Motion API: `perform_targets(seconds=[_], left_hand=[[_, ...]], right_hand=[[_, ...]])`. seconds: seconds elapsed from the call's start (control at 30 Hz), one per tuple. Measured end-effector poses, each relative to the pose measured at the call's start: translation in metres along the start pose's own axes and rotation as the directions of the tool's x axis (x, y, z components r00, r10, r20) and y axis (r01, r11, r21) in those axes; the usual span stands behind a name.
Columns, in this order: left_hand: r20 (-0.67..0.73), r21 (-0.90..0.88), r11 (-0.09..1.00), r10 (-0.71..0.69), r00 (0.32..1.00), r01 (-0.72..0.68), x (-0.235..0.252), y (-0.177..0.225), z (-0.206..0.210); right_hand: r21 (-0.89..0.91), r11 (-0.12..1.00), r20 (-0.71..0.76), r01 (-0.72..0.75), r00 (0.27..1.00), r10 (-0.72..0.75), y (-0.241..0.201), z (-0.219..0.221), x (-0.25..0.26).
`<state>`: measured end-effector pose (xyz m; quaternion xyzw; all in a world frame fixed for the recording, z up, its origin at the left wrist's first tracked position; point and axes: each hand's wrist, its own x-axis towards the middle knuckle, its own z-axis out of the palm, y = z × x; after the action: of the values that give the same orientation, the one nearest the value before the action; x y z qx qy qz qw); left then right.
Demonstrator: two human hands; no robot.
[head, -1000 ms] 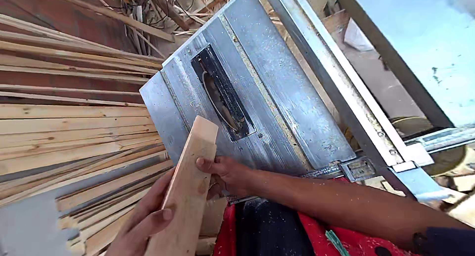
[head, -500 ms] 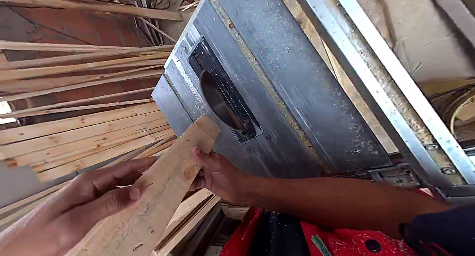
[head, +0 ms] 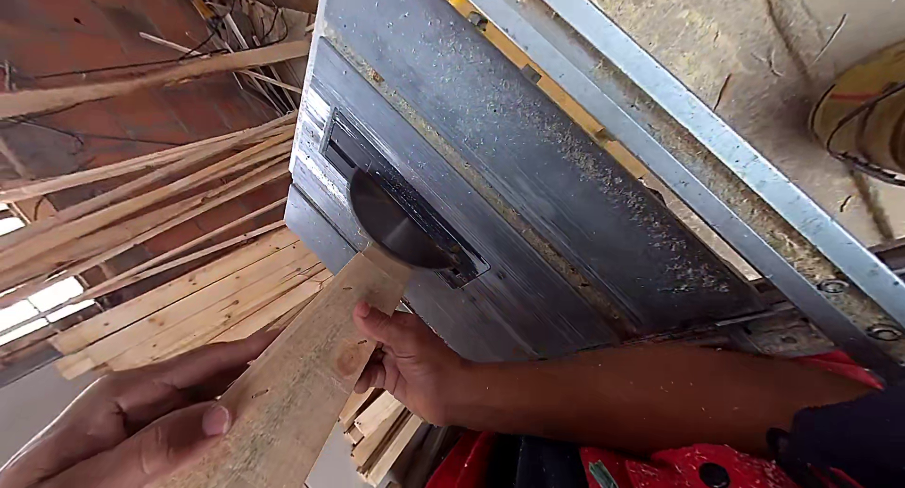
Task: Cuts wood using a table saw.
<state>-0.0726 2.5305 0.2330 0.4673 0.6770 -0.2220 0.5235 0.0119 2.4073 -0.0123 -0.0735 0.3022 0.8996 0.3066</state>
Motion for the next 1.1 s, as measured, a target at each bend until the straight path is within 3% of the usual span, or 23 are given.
perform_targets(seconds=[0.2,0.37,0.53,0.67,0.83,0.97,1.1], left_hand=[[-0.048,-0.027,0.999,-0.033,0.998,0.031,-0.024,-0.005,0.008],[-0.085,-0.004,1.0,0.018,0.996,-0.019,-0.008,-0.012,0.012],[-0.033,-0.001,0.998,0.059,0.998,-0.059,0.002,-0.007,0.011],[-0.045,0.023,0.996,0.087,0.995,-0.086,-0.015,-0.007,0.018],[-0.109,-0.01,1.0,0.02,0.994,-0.021,-0.041,-0.014,0.028],[-0.146,0.023,1.0,0.019,0.989,-0.016,-0.032,-0.014,0.031],[-0.106,0.044,0.998,0.051,0.993,-0.047,-0.003,-0.024,0.021]], right_hand=[[-0.048,0.999,0.095,-0.019,0.995,0.024,0.009,0.007,-0.005],[-0.087,0.996,0.038,-0.001,0.999,0.004,0.0,-0.007,0.008],[-0.038,0.999,0.016,0.016,1.0,-0.016,-0.001,-0.011,0.004],[-0.03,1.0,0.074,0.008,0.997,-0.006,0.006,-0.005,-0.005],[-0.099,0.995,0.174,0.001,0.985,0.017,0.011,0.005,-0.011],[-0.148,0.989,0.103,-0.027,0.994,0.042,0.008,-0.004,-0.002],[-0.123,0.992,0.041,0.028,0.999,-0.023,-0.006,-0.015,0.005]])
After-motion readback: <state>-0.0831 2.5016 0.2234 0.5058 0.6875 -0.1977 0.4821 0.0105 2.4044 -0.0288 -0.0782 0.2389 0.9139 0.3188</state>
